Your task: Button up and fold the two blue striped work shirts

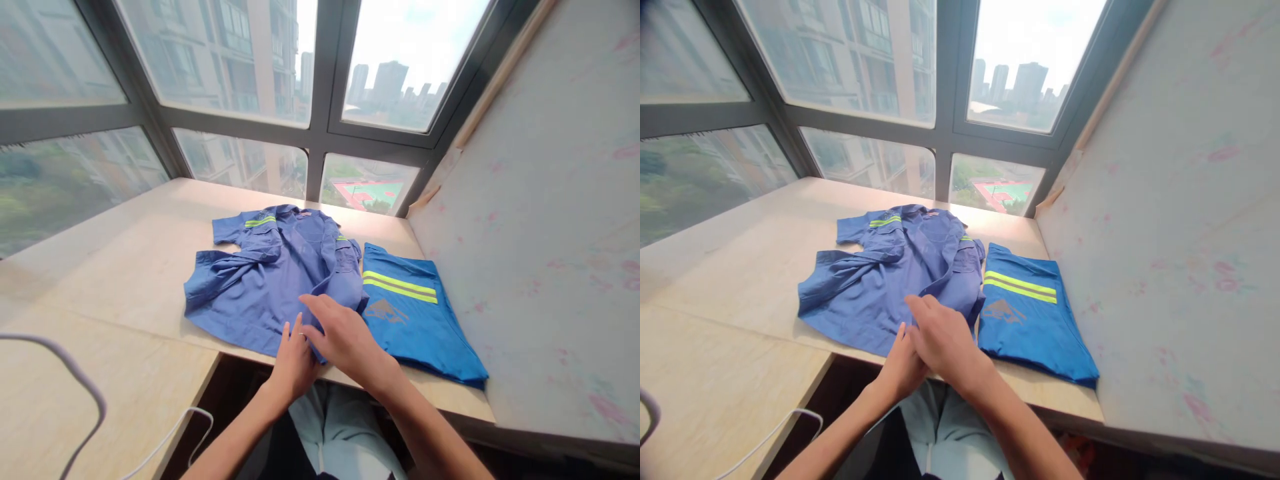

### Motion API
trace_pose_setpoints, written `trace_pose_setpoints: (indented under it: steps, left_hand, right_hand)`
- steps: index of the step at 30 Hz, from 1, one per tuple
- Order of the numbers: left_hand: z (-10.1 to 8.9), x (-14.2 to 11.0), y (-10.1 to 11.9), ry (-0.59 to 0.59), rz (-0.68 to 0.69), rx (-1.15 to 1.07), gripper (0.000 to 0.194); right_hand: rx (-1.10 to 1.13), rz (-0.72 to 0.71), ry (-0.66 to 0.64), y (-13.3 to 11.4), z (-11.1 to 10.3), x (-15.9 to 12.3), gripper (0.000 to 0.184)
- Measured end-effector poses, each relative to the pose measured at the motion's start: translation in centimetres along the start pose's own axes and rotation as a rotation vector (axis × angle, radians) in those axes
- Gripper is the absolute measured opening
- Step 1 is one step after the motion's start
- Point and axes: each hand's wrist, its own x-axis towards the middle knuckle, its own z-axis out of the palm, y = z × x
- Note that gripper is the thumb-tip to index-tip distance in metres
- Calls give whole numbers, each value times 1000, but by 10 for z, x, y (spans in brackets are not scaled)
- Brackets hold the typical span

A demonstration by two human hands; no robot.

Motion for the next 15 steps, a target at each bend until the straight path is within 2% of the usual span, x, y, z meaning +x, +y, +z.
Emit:
trace_pose_setpoints:
  steps: [1, 2, 5, 7, 9, 12, 15]
  left_hand:
    - [-1, -10, 1, -5, 14, -25, 47]
    - [-4, -19, 0, -1, 10, -49, 47]
    - [-21, -44, -14, 69, -115, -201, 44]
    - [-39, -55, -31, 92, -261, -373, 39]
    - [-57, -59, -54, 148, -399, -514, 41]
    - [-80, -51, -95, 438, -612, -537, 49]
    - [-95, -32, -138, 706, -759, -382, 56]
  right_hand:
    - [93, -63, -120, -4, 13, 5, 49]
    - [172, -68, -183, -5, 23, 10, 53]
    - [348, 50, -182, 9, 43, 20, 53]
    - [329, 117, -159, 29, 49, 24, 50]
    - [191, 150, -210, 49, 53, 26, 47]
    - [-17, 154, -370, 68, 57, 27, 42]
    - [-155, 154, -451, 69, 58, 27, 42]
